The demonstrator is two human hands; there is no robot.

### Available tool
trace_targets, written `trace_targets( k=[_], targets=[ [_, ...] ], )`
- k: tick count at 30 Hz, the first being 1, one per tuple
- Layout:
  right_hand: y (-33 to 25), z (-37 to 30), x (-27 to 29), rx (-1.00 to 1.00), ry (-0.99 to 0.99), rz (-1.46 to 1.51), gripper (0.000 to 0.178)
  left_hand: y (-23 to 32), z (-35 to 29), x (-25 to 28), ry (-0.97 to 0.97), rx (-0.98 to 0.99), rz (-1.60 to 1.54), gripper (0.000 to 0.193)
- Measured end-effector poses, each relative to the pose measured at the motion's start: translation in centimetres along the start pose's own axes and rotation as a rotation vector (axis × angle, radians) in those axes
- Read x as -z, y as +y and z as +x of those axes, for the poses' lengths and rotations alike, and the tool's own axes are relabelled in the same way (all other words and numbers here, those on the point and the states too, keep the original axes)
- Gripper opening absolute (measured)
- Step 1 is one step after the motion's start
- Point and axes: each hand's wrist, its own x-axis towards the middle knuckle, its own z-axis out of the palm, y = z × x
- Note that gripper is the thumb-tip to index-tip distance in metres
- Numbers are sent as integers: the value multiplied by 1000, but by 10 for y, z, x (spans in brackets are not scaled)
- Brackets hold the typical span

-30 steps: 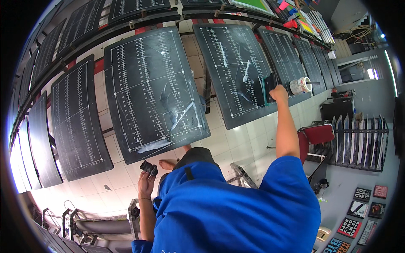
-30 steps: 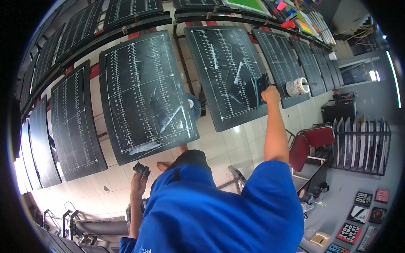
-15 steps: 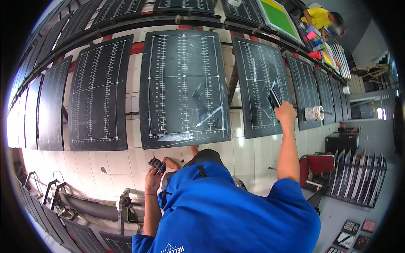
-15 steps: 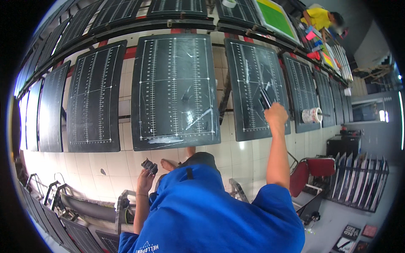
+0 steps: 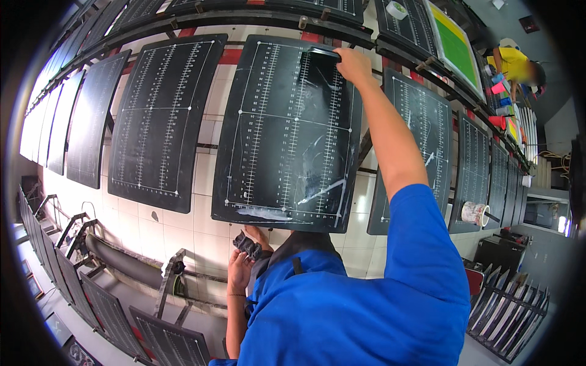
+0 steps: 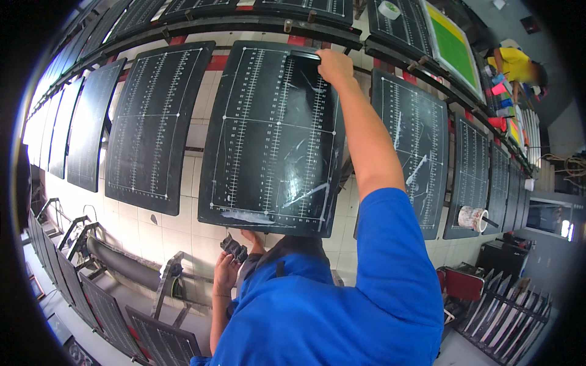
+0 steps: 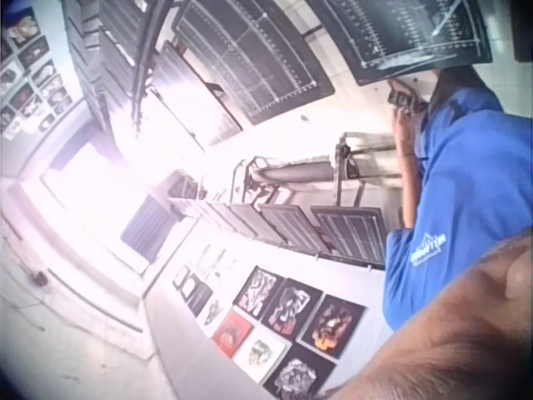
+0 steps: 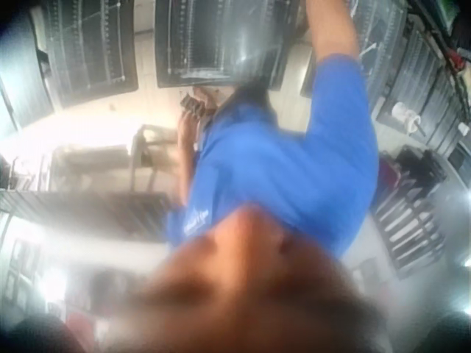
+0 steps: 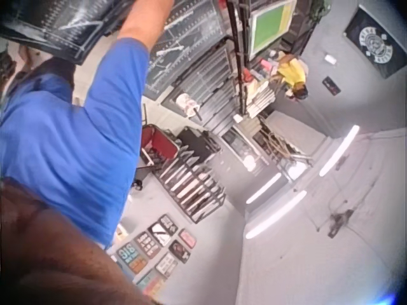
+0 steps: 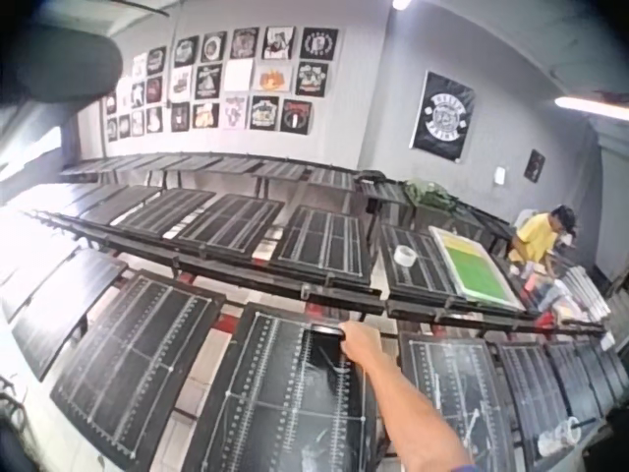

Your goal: The person uses a squeegee to spread white ink across a screen printing mesh. They hold a cloth in one hand while working with the squeegee in the other. The person also picks up a container of ink and uses a spatula to scoop more ink onto the screen before continuing to spread it.

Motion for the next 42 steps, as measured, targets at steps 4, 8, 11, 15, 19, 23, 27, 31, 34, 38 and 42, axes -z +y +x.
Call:
trace_targets(
  k=[4,8,11,15,19,23,27,31,34,38,42],
  targets=[
    [-38,-54,-4,-36,-24,15,34,-11,-3,6,-8,47,-34,13],
    [-94,-202,21,175,-23,126,31,-15,15,-10,-75,101,-2,12],
    [-109,-253,53,174,-207,204,36,-7,32,-28,-105,106,20,11],
    [-82,-196,67,18,-268,199,35,2,28,-33,-72,56,44,10],
    [-3,-81,32,34,60,72,33,5,17,-15,-22,52,38,14],
    [36,-37,2,-62,64,0,36,2,7,5,11,72,24,16],
    [-36,-144,2,33,23,21,39,-8,5,10,33,79,-24,14],
    [-90,-251,57,133,-255,217,40,-12,18,2,-9,92,-44,13],
    [-68,-209,65,72,-273,236,39,-7,22,-13,0,87,-3,13],
    [-4,-78,34,59,25,82,34,-2,18,-12,12,37,36,13],
    [56,-8,0,-23,17,-52,38,-2,10,1,11,20,45,13]
  ],
)
